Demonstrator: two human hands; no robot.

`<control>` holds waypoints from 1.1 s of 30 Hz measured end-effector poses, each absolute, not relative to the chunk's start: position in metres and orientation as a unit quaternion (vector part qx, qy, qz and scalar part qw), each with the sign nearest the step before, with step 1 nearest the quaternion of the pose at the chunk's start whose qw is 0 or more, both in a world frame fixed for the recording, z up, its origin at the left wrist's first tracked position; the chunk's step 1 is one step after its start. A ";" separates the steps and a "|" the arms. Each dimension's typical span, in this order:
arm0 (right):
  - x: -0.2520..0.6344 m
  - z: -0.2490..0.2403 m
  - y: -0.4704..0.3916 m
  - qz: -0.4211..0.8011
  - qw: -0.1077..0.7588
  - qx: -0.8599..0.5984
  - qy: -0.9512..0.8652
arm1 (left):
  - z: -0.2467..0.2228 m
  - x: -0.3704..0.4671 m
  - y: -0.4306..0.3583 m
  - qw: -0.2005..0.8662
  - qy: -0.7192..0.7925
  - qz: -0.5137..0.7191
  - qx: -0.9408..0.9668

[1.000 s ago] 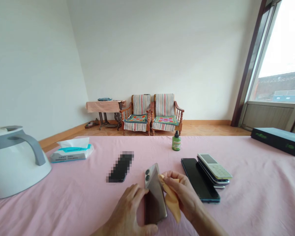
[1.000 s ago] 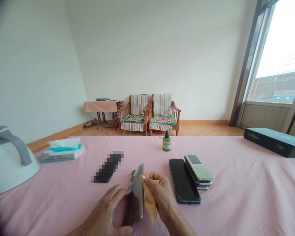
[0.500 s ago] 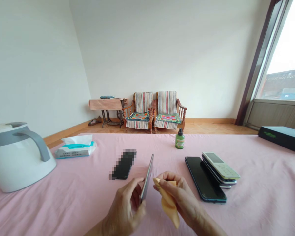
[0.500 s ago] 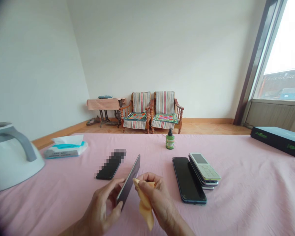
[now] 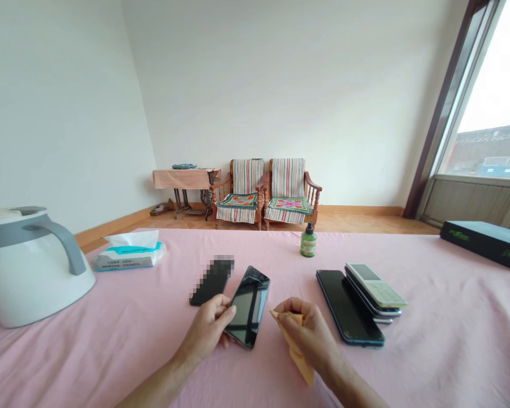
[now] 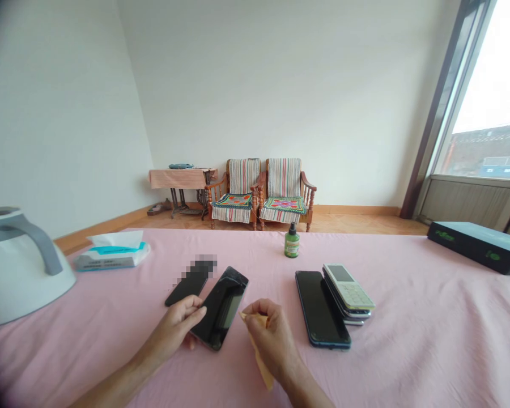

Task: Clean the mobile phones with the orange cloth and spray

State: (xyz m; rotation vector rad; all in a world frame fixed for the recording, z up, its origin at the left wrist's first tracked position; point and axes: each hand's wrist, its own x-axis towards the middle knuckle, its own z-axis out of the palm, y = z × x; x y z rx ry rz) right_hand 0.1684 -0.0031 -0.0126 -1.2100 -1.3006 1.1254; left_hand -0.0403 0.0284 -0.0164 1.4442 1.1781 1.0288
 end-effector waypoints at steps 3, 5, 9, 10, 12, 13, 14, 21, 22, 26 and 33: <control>0.169 -0.017 -0.011 0.368 0.472 -0.554 -0.579 | -0.014 -0.040 0.029 0.515 0.471 0.427 0.574; 0.168 -0.021 -0.022 0.303 0.457 -0.564 -0.617 | -0.010 -0.038 0.029 0.535 0.460 0.431 0.563; 0.165 -0.030 -0.044 0.257 0.412 -0.545 -0.684 | -0.001 -0.022 0.032 0.579 0.431 0.426 0.545; 0.165 -0.033 -0.047 0.254 0.407 -0.539 -0.692 | 0.001 -0.015 0.033 0.592 0.423 0.419 0.543; 0.166 -0.036 -0.051 0.251 0.409 -0.532 -0.698 | 0.003 0.005 0.037 0.615 0.411 0.401 0.540; 0.167 -0.037 -0.052 0.252 0.412 -0.529 -0.698 | 0.004 0.017 0.040 0.627 0.404 0.388 0.541; 0.168 -0.038 -0.052 0.253 0.417 -0.526 -0.697 | 0.003 0.030 0.043 0.637 0.399 0.377 0.541; 0.170 -0.037 -0.051 0.261 0.433 -0.513 -0.694 | -0.009 0.107 0.056 0.667 0.374 0.314 0.563; 0.169 -0.037 -0.051 0.263 0.439 -0.506 -0.695 | -0.010 0.113 0.056 0.669 0.369 0.306 0.568; 0.167 -0.040 -0.049 0.266 0.442 -0.505 -0.692 | -0.007 0.122 0.052 0.684 0.332 0.267 0.592; 0.167 -0.047 -0.048 0.249 0.421 -0.533 -0.690 | 0.003 0.129 0.050 0.653 0.294 0.196 0.670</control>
